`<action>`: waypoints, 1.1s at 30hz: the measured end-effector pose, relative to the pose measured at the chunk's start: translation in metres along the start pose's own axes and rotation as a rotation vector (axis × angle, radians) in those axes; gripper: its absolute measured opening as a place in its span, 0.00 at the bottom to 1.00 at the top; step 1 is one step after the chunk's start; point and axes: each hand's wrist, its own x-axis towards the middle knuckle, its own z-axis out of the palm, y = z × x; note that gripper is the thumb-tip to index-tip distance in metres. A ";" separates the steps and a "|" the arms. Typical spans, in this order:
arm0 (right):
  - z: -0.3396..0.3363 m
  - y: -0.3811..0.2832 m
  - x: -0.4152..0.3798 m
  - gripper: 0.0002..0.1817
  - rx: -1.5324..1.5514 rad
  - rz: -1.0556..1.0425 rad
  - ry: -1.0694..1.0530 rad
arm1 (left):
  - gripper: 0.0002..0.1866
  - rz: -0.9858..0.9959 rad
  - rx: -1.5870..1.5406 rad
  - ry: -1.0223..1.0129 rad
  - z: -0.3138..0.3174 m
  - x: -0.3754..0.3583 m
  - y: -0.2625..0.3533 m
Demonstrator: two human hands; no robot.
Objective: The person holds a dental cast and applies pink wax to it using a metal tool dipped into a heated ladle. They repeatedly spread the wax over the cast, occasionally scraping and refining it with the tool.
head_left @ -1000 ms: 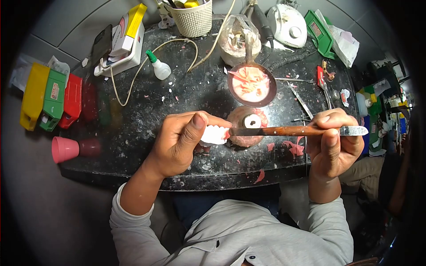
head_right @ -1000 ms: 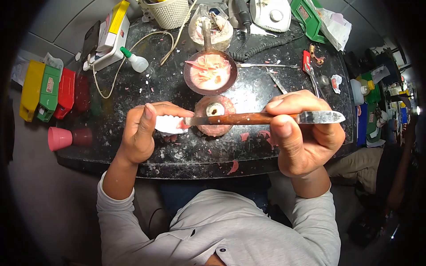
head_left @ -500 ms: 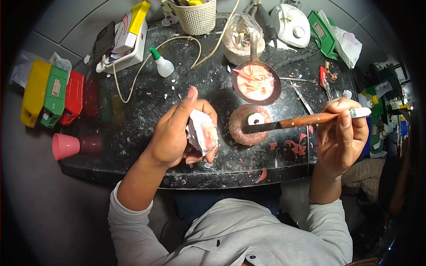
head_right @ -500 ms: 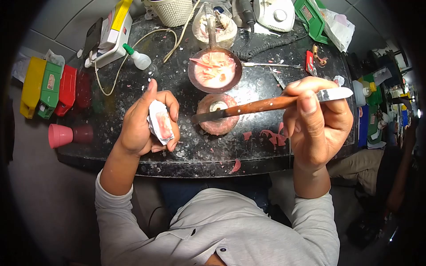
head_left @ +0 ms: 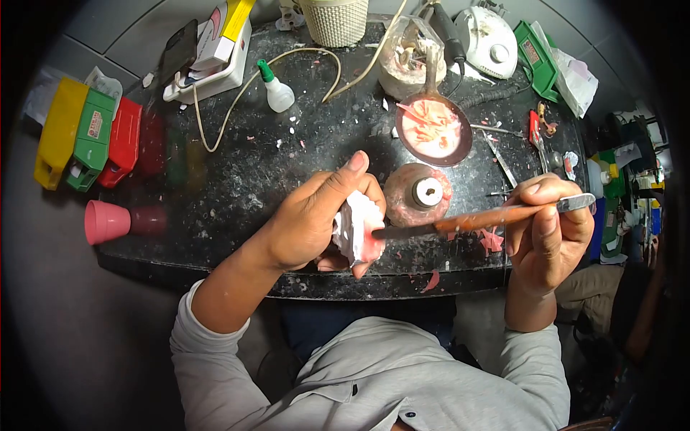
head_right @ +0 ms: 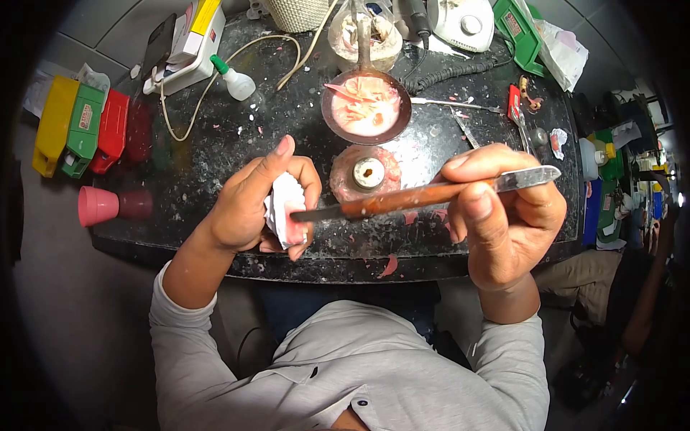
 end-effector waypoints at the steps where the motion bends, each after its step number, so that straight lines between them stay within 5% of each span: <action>1: -0.001 0.000 0.000 0.13 -0.001 0.001 0.000 | 0.36 -0.001 -0.001 -0.001 0.000 0.000 0.000; 12: -0.005 0.000 0.003 0.13 0.003 0.022 0.019 | 0.38 -0.038 -0.006 0.032 0.010 -0.003 0.003; 14: -0.007 -0.001 0.003 0.13 0.028 0.034 -0.121 | 0.38 -0.038 -0.001 0.033 0.010 -0.003 0.002; 20: -0.005 -0.001 0.003 0.14 0.011 0.042 0.050 | 0.39 -0.013 0.016 0.020 0.011 -0.005 0.004; 22: -0.007 -0.002 0.004 0.14 0.066 0.033 -0.110 | 0.39 -0.005 0.037 0.017 0.012 -0.006 0.004; 28: -0.002 -0.002 0.002 0.16 0.002 0.041 0.077 | 0.39 -0.005 0.061 0.002 0.010 -0.006 0.004; 33: -0.013 -0.003 0.004 0.13 0.037 -0.025 -0.051 | 0.39 0.046 0.017 -0.069 0.004 -0.005 0.001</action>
